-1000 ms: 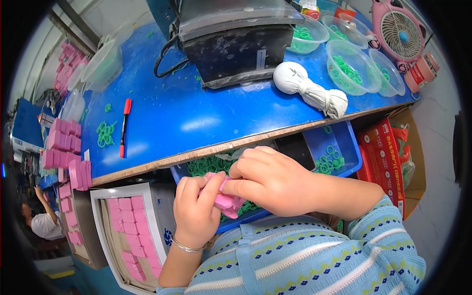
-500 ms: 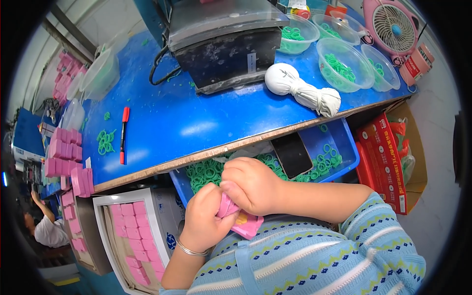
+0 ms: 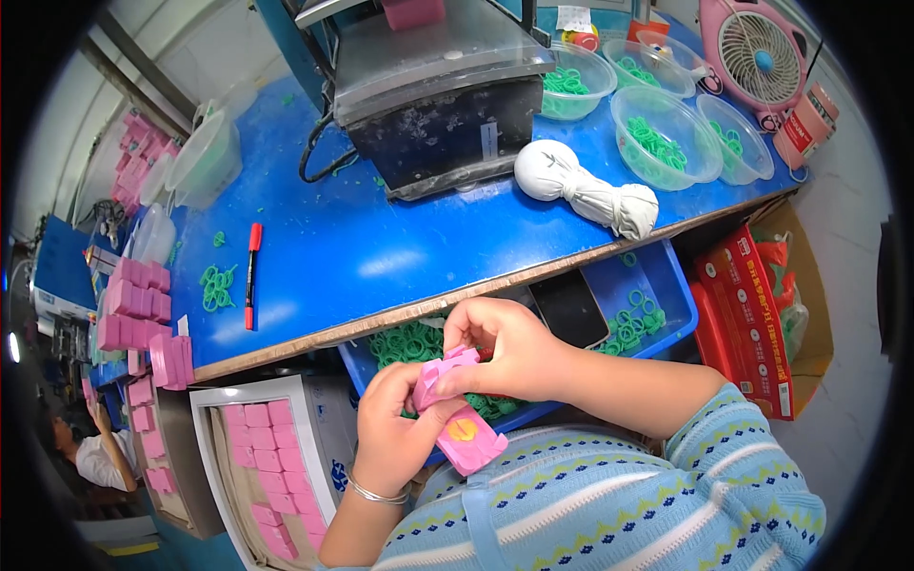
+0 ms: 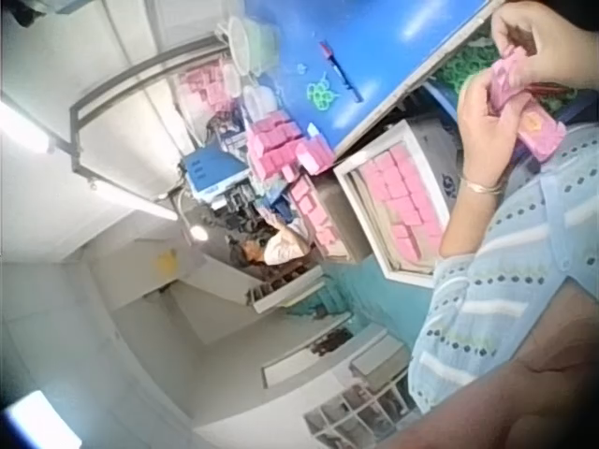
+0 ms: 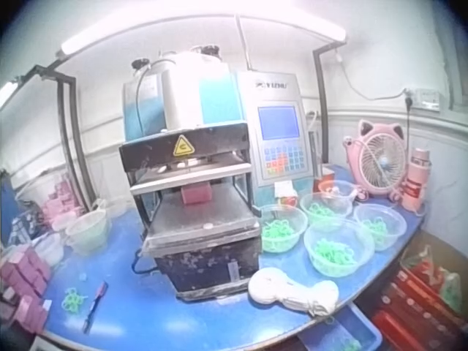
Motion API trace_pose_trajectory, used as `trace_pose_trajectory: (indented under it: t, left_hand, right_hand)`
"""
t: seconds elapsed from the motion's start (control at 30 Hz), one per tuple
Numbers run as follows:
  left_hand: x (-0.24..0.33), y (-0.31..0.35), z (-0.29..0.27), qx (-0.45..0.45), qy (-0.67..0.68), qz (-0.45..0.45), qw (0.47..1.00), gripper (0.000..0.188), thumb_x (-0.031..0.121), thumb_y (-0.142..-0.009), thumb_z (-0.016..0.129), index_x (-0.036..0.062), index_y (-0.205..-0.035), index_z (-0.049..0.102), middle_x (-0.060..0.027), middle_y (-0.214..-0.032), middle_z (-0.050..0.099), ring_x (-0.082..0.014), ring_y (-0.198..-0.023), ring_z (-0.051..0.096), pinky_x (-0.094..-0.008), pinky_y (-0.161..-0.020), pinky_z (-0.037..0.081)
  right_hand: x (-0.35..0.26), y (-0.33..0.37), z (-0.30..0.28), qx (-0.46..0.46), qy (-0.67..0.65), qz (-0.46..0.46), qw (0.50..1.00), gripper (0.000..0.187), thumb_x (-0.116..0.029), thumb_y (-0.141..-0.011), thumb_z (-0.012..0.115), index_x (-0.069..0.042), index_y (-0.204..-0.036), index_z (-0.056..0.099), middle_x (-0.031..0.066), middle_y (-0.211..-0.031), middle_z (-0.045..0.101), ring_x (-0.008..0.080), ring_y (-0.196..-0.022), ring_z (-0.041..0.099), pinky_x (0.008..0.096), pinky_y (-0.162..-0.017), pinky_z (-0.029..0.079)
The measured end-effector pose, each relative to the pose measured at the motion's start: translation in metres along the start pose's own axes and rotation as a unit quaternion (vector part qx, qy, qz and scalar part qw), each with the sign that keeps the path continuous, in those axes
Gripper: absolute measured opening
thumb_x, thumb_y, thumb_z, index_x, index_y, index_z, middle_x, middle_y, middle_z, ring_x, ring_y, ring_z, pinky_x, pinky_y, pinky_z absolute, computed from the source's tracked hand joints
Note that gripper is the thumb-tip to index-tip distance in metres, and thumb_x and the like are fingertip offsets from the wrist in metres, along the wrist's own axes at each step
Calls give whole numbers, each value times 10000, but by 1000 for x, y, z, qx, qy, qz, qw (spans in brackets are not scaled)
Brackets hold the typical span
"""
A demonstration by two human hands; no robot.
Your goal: Assembling small plastic components by inserting green rings and yellow pieces into pink molds and processing them with a machine.
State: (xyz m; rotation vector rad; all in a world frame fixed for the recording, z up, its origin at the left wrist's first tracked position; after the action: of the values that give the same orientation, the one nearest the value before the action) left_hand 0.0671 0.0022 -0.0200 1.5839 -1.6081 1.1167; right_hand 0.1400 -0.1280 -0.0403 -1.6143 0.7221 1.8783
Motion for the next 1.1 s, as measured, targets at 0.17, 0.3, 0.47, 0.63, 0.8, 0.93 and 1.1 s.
trace_pose_trajectory:
  t: [0.17,0.3,0.47,0.63,0.8,0.93,1.1]
  left_hand:
    - [-18,2,4,6,97,-59,994,262,70,-686,736,26,-904,597,-43,-757,572,-120,-663,516,-233,-605,412]
    - [-18,-1,5,-6,76,2,997,256,76,-713,728,12,-923,596,-52,-820,586,-90,-701,517,-229,-625,415]
    - [-14,-3,11,-23,252,-114,961,266,4,-747,674,-1,-991,567,-45,-889,588,-118,-832,546,-257,-750,442]
    - [-24,-1,6,18,312,-63,948,262,-46,-793,610,-17,-1043,539,-64,-998,575,-134,-934,548,-276,-858,435]
    - [-17,-2,6,36,323,-88,942,251,-40,-801,603,-27,-1042,535,-73,-980,573,-131,-908,554,-266,-825,446]
    - [-12,-6,6,23,328,-85,940,217,5,-814,619,-40,-1011,541,-89,-966,580,-124,-861,567,-254,-767,466]
    - [-19,-9,-1,-44,331,-85,939,288,127,-811,663,-35,-1012,534,-86,-927,600,-132,-822,583,-258,-733,477]
  right_hand:
    - [-16,8,-1,52,148,-149,976,226,-201,-750,703,-15,-770,577,68,-739,570,173,-692,550,296,-628,442]
    - [-30,14,1,67,257,-303,915,187,-176,-756,675,-18,-810,591,94,-762,543,258,-767,543,347,-668,441]
    - [-19,11,0,72,167,-240,953,229,-177,-795,654,-8,-915,558,89,-843,530,218,-784,540,323,-661,460]
    - [-3,10,1,42,96,-115,988,233,-157,-827,633,3,-963,532,92,-873,515,166,-764,533,287,-665,466]
    - [13,10,9,13,-1,-56,998,261,-161,-810,663,6,-944,514,97,-862,513,148,-750,537,278,-639,468]
    - [10,12,5,-1,152,-55,987,294,-183,-781,695,-3,-892,490,108,-820,509,166,-697,519,285,-600,453]
    - [-4,15,8,-37,229,-110,966,287,-174,-771,702,-7,-884,497,97,-793,500,174,-663,510,286,-594,445]
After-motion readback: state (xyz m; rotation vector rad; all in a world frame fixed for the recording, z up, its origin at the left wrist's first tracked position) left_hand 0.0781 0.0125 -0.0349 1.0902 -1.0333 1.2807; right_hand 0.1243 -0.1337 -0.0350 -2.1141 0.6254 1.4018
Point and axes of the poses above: each hand's wrist, its own y-axis away from the middle knuckle, its own z-axis out of the palm, x = y × z, the point moved 4 cm from there along -y, towards the middle knuckle
